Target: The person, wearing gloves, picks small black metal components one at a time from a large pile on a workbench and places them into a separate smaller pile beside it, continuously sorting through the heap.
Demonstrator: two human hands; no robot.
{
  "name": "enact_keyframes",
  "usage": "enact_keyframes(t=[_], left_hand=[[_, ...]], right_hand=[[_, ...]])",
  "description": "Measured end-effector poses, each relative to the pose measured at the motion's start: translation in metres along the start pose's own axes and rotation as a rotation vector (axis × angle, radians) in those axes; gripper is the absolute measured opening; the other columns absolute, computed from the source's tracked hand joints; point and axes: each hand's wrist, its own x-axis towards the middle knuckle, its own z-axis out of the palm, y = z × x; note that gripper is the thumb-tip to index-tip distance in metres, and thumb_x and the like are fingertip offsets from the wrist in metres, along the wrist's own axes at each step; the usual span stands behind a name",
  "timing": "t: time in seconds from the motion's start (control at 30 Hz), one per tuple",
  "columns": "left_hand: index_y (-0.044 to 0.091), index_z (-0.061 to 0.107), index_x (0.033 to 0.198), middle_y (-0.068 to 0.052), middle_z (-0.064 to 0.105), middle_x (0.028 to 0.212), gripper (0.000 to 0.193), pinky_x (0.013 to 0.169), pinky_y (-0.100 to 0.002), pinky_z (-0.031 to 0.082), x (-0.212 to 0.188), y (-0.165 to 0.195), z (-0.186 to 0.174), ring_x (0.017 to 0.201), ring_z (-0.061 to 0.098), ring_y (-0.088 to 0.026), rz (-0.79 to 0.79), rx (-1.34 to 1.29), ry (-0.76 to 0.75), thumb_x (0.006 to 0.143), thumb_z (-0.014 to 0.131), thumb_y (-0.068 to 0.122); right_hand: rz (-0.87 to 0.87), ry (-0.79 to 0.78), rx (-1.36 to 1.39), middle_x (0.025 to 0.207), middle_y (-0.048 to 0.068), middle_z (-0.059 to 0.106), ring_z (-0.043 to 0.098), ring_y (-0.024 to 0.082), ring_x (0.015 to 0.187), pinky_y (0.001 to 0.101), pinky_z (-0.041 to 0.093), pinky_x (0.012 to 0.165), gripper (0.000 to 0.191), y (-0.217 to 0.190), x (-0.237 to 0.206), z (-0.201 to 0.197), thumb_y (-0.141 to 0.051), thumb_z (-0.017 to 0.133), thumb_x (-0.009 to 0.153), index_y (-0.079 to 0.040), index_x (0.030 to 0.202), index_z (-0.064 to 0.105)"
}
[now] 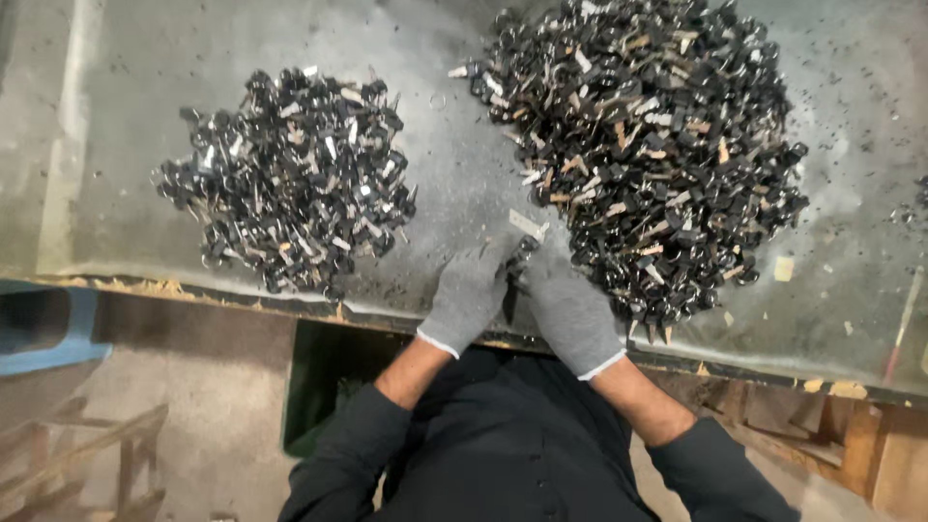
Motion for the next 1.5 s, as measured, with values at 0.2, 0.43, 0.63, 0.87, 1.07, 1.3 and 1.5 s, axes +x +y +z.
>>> enact_keyframes(t=[0.2, 0.43, 0.63, 0.87, 1.07, 1.3, 1.5], left_hand=[[0.012, 0.070, 0.125, -0.015, 0.068, 0.087, 0.048, 0.078, -0.049, 0.054, 0.005, 0.004, -0.009, 0.087, 0.067, -0.038, -0.037, 0.009, -0.126, 0.080, 0.061, -0.002], [0.010, 0.069, 0.089, -0.013, 0.066, 0.082, 0.008, 0.068, -0.047, 0.054, -0.007, 0.009, -0.005, 0.077, 0.069, -0.035, -0.062, 0.281, -0.082, 0.081, 0.071, 0.011], [0.011, 0.073, 0.087, -0.012, 0.068, 0.080, 0.008, 0.063, -0.047, 0.052, -0.006, 0.004, -0.003, 0.071, 0.068, -0.035, -0.085, 0.103, -0.051, 0.079, 0.071, 0.012], [0.011, 0.074, 0.102, -0.010, 0.069, 0.081, 0.023, 0.063, -0.046, 0.052, -0.011, 0.007, 0.003, 0.072, 0.068, -0.033, -0.022, 0.091, -0.049, 0.081, 0.067, 0.006], [0.013, 0.069, 0.089, -0.008, 0.066, 0.076, 0.006, 0.062, -0.045, 0.050, -0.017, 0.004, 0.011, 0.069, 0.067, -0.030, 0.011, 0.143, -0.037, 0.084, 0.073, 0.013], [0.017, 0.069, 0.098, 0.001, 0.067, 0.081, 0.009, 0.064, -0.034, 0.048, 0.007, -0.005, -0.006, 0.070, 0.060, -0.015, -0.069, 0.456, 0.428, 0.089, 0.070, 0.016], [0.010, 0.070, 0.111, -0.015, 0.068, 0.078, 0.037, 0.067, -0.050, 0.052, 0.083, 0.024, 0.031, 0.072, 0.068, -0.034, -0.411, 0.094, -0.223, 0.104, 0.057, 0.044]], right_hand=[[0.084, -0.244, 0.212, 0.095, 0.024, 0.069, 0.072, 0.041, 0.085, 0.0493, 0.058, 0.075, 0.027, 0.005, 0.016, 0.003, -0.019, 0.058, 0.096, 0.003, 0.112, 0.055], [0.019, 0.014, 0.150, 0.104, 0.028, 0.067, 0.070, 0.044, 0.087, 0.0516, 0.057, 0.071, 0.045, 0.003, 0.000, -0.009, -0.020, 0.061, 0.092, 0.005, 0.129, 0.053], [0.047, -0.125, 0.024, 0.112, 0.022, 0.066, 0.072, 0.039, 0.094, 0.0480, 0.060, 0.076, 0.029, -0.005, -0.010, -0.002, -0.014, 0.055, 0.099, -0.006, 0.127, 0.057], [0.073, -0.205, 0.295, 0.101, 0.025, 0.068, 0.071, 0.044, 0.086, 0.0524, 0.058, 0.073, 0.036, 0.009, 0.005, -0.006, -0.020, 0.060, 0.094, 0.001, 0.123, 0.054], [0.133, -0.137, 0.039, 0.092, 0.024, 0.071, 0.072, 0.042, 0.079, 0.0533, 0.058, 0.066, 0.031, 0.009, 0.001, -0.011, -0.025, 0.059, 0.097, 0.001, 0.113, 0.055], [0.156, -0.108, 0.180, 0.084, 0.021, 0.071, 0.073, 0.040, 0.074, 0.0508, 0.059, 0.064, 0.042, 0.021, -0.016, -0.006, -0.029, 0.059, 0.096, -0.001, 0.126, 0.053], [0.062, -0.048, 0.101, 0.101, 0.024, 0.071, 0.072, 0.042, 0.086, 0.0517, 0.059, 0.071, 0.046, 0.023, -0.024, -0.004, -0.025, 0.064, 0.090, 0.000, 0.128, 0.053]])
